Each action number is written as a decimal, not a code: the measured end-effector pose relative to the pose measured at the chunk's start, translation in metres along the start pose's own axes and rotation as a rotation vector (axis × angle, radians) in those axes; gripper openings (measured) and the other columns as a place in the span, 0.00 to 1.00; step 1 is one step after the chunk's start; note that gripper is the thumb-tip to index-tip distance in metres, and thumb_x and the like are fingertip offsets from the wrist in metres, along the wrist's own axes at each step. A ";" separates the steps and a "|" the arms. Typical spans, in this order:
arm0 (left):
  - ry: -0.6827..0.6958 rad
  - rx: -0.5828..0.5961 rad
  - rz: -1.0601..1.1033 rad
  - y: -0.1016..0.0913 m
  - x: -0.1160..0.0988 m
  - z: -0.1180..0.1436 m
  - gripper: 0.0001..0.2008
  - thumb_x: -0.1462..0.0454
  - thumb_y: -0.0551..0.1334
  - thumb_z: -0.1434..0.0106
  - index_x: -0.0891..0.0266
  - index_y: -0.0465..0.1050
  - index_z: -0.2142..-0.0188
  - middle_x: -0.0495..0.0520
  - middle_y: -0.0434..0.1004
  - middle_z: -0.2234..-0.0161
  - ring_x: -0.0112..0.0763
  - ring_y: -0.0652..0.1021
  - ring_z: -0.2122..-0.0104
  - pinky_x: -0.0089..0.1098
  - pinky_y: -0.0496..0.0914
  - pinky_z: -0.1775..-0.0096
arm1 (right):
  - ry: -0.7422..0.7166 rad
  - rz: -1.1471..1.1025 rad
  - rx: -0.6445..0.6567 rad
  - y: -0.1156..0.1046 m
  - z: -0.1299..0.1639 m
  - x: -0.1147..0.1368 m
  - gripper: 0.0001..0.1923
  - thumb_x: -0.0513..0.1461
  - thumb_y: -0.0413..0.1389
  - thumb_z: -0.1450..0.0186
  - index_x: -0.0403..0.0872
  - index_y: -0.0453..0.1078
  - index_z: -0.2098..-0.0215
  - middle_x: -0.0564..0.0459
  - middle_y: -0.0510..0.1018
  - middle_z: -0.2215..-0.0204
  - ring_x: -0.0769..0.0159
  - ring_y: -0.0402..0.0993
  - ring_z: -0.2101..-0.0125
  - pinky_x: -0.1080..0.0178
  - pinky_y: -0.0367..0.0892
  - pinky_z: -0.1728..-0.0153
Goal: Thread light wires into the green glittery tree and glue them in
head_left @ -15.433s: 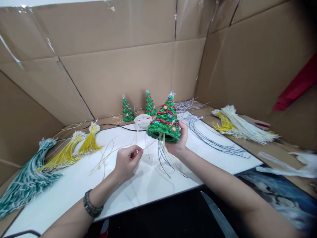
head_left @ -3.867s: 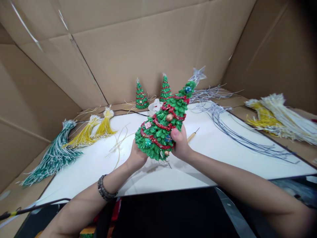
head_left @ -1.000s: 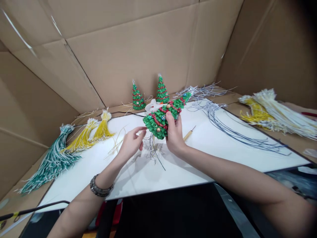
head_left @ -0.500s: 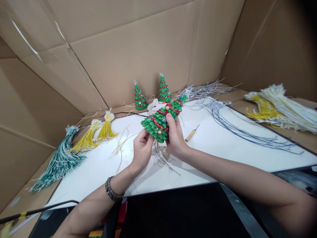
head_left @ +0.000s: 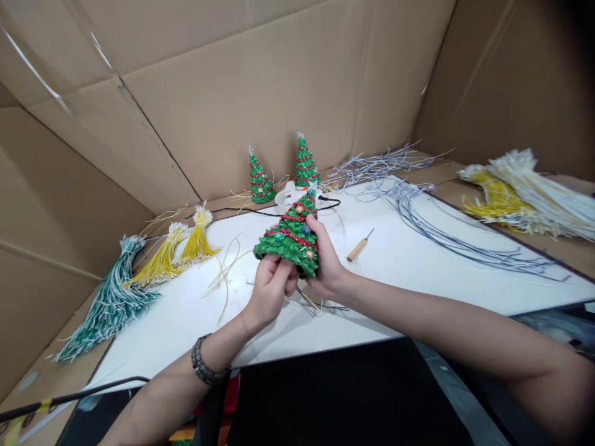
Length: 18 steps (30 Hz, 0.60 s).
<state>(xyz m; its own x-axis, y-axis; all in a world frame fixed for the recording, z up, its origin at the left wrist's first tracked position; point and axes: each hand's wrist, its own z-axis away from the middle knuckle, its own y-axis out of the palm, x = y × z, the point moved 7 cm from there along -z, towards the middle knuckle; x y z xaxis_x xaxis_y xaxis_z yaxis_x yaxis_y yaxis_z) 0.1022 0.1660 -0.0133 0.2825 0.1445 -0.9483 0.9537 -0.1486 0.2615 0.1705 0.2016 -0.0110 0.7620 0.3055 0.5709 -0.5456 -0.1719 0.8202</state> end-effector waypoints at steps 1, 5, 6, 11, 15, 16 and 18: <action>-0.015 -0.003 0.004 0.001 0.000 -0.001 0.23 0.49 0.68 0.43 0.60 0.59 0.76 0.38 0.50 0.84 0.15 0.52 0.86 0.21 0.48 0.83 | -0.005 0.005 0.000 0.000 0.000 0.000 0.17 0.54 0.61 0.44 0.51 0.69 0.68 0.55 0.82 0.69 0.55 0.80 0.58 0.56 0.77 0.59; -0.090 -0.043 0.046 0.002 -0.002 -0.003 0.27 0.51 0.72 0.49 0.60 0.54 0.79 0.38 0.48 0.84 0.14 0.50 0.86 0.20 0.47 0.84 | -0.032 0.045 0.004 -0.001 0.000 0.001 0.18 0.55 0.61 0.44 0.51 0.67 0.67 0.55 0.82 0.69 0.53 0.80 0.58 0.55 0.77 0.60; -0.115 -0.058 0.060 0.002 -0.002 -0.003 0.28 0.52 0.72 0.50 0.60 0.53 0.80 0.37 0.47 0.84 0.14 0.49 0.86 0.20 0.46 0.84 | -0.039 0.054 0.002 -0.001 0.000 0.002 0.19 0.55 0.61 0.44 0.51 0.67 0.67 0.54 0.82 0.69 0.53 0.80 0.58 0.54 0.77 0.61; -0.277 -0.089 0.064 0.000 0.004 -0.004 0.28 0.56 0.71 0.54 0.59 0.48 0.83 0.36 0.42 0.85 0.13 0.47 0.86 0.21 0.44 0.83 | -0.163 0.100 -0.028 -0.002 0.001 0.011 0.18 0.53 0.62 0.43 0.52 0.68 0.64 0.54 0.82 0.65 0.54 0.79 0.56 0.53 0.76 0.55; -0.344 -0.128 0.078 -0.007 0.009 -0.003 0.28 0.57 0.70 0.54 0.58 0.46 0.82 0.36 0.42 0.86 0.13 0.48 0.86 0.21 0.45 0.82 | -0.301 0.167 -0.048 -0.004 0.003 0.020 0.21 0.53 0.62 0.43 0.52 0.67 0.57 0.55 0.80 0.60 0.56 0.77 0.54 0.52 0.73 0.50; -0.364 -0.140 0.094 -0.008 0.010 -0.002 0.28 0.57 0.71 0.55 0.58 0.46 0.82 0.36 0.42 0.86 0.13 0.48 0.86 0.21 0.46 0.82 | -0.339 0.198 -0.052 -0.005 0.004 0.022 0.21 0.53 0.62 0.42 0.53 0.67 0.56 0.54 0.79 0.59 0.56 0.77 0.54 0.51 0.73 0.49; -0.390 -0.166 0.132 -0.009 0.013 0.000 0.28 0.58 0.72 0.56 0.59 0.47 0.82 0.36 0.44 0.86 0.14 0.48 0.86 0.21 0.47 0.83 | -0.433 0.272 -0.062 -0.007 0.006 0.026 0.21 0.53 0.62 0.41 0.53 0.67 0.55 0.54 0.77 0.57 0.57 0.75 0.53 0.51 0.71 0.47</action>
<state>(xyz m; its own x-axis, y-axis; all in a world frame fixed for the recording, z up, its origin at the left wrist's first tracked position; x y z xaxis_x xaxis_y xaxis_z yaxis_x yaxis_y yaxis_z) 0.0969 0.1695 -0.0279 0.3736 -0.2500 -0.8933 0.9245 0.0223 0.3804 0.1965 0.2055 -0.0017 0.6566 -0.1608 0.7369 -0.7542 -0.1310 0.6434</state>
